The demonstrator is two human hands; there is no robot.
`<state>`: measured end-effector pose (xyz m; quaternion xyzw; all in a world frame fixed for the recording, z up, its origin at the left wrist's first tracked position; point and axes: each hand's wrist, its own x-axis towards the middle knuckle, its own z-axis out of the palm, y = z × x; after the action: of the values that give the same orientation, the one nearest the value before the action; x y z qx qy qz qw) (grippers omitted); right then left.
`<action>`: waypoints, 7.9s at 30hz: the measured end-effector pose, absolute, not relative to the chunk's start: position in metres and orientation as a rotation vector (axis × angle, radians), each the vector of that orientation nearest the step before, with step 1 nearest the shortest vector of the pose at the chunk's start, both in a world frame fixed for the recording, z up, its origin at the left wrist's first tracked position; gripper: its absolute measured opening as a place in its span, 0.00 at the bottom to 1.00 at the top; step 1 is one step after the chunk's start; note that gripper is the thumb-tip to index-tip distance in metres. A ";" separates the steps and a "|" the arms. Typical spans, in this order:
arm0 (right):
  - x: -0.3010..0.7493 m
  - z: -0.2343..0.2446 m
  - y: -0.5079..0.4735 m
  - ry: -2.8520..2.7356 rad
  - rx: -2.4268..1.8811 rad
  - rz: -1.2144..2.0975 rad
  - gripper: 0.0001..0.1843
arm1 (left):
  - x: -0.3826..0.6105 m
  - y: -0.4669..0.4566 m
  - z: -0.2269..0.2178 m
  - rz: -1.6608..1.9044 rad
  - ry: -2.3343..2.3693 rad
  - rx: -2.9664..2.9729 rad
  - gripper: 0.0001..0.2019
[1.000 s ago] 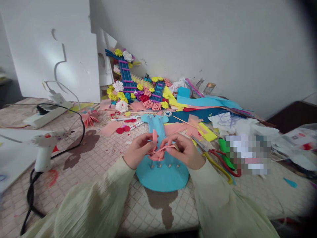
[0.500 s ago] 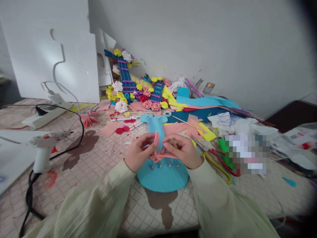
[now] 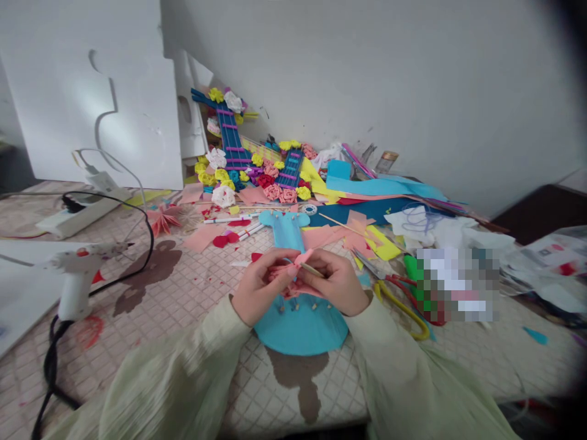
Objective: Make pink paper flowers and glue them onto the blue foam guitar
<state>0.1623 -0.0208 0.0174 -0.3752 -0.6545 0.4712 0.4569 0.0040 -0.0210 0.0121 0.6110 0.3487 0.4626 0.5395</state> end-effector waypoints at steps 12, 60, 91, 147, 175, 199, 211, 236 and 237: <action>0.162 0.015 -0.021 -1.621 -0.907 1.002 0.05 | 0.003 -0.022 0.015 1.149 0.769 1.773 0.13; 0.184 0.041 -0.028 -1.960 -0.645 0.689 0.11 | -0.001 -0.019 0.014 1.522 0.473 2.234 0.15; 0.179 0.037 -0.022 -1.672 -0.827 1.548 0.14 | 0.004 -0.017 0.015 0.868 0.652 1.218 0.11; 0.163 0.019 -0.015 -1.540 -1.152 1.083 0.11 | 0.006 -0.013 0.012 1.174 1.043 1.315 0.06; 0.164 0.021 -0.017 -1.535 -1.180 1.017 0.12 | 0.004 -0.010 0.005 1.155 1.122 1.379 0.06; 0.163 0.022 -0.019 -1.601 -1.176 0.957 0.11 | 0.005 -0.014 0.008 1.164 1.000 1.453 0.08; 0.163 0.021 -0.020 -1.641 -1.165 0.915 0.10 | 0.007 -0.012 0.009 1.103 0.915 1.227 0.17; 0.165 0.026 -0.025 -1.842 -1.017 0.223 0.11 | 0.005 -0.014 0.012 1.089 1.086 1.641 0.08; 0.165 0.026 -0.026 -1.878 -0.986 0.192 0.11 | 0.005 -0.014 0.011 1.083 1.075 1.647 0.08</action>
<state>0.1651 -0.0261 0.0263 -0.4050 -0.7712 0.0788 0.4847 0.0049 -0.0136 0.0113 0.6613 0.4314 0.4346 0.4333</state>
